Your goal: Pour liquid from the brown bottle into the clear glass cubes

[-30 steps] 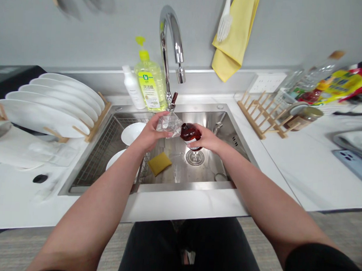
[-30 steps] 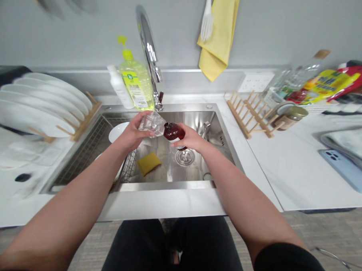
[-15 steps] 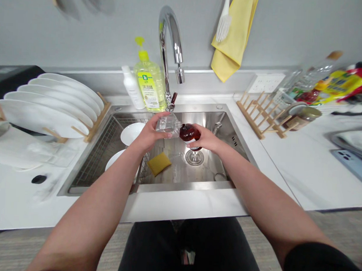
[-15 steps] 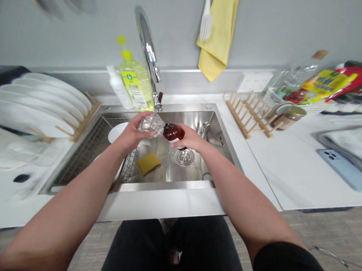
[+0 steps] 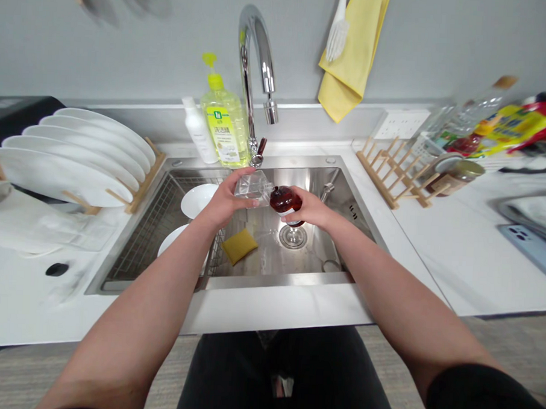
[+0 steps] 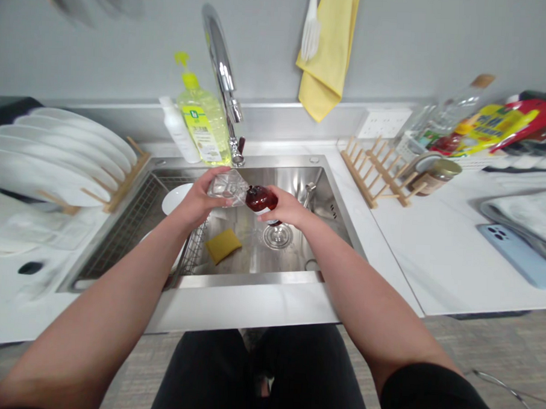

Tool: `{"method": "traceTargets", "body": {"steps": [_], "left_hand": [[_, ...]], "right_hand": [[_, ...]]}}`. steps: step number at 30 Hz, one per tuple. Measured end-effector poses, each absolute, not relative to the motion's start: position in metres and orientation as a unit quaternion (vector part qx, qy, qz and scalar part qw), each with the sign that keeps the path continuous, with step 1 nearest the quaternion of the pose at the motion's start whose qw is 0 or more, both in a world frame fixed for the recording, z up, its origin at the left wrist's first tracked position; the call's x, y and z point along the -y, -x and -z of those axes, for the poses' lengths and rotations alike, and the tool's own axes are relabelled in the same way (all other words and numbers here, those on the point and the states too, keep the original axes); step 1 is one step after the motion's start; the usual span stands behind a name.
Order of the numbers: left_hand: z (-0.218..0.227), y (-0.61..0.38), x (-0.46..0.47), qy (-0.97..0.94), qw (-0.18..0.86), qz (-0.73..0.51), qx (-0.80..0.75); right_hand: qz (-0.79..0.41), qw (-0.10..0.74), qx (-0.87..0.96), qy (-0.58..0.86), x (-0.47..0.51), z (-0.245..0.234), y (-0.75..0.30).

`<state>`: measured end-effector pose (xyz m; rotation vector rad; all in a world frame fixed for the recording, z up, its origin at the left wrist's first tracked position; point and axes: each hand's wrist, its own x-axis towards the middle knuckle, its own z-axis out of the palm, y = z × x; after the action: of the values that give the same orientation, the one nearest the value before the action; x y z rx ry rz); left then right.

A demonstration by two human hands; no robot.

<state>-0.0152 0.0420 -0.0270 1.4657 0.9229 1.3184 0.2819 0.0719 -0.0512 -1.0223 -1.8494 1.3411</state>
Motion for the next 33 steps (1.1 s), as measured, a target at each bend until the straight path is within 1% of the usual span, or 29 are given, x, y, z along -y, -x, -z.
{"method": "traceTargets", "body": {"steps": [6, 12, 20, 33], "left_hand": [[0.027, 0.015, -0.043, -0.590, 0.472, -0.536, -0.376], [0.030, 0.016, -0.043, -0.590, 0.472, -0.533, -0.380], [0.032, 0.018, -0.045, -0.612, 0.451, -0.523, -0.384], [0.031, 0.015, -0.044, -0.600, 0.459, -0.533, -0.381]], "right_hand": [[-0.518, 0.312, 0.695, 0.389, -0.072, 0.052, -0.282], [-0.502, 0.308, 0.702, 0.400, -0.074, 0.056, -0.282], [-0.491, 0.297, 0.708, 0.410, -0.071, 0.050, -0.281], [-0.490, 0.298, 0.703, 0.421, -0.069, 0.046, -0.280]]}}
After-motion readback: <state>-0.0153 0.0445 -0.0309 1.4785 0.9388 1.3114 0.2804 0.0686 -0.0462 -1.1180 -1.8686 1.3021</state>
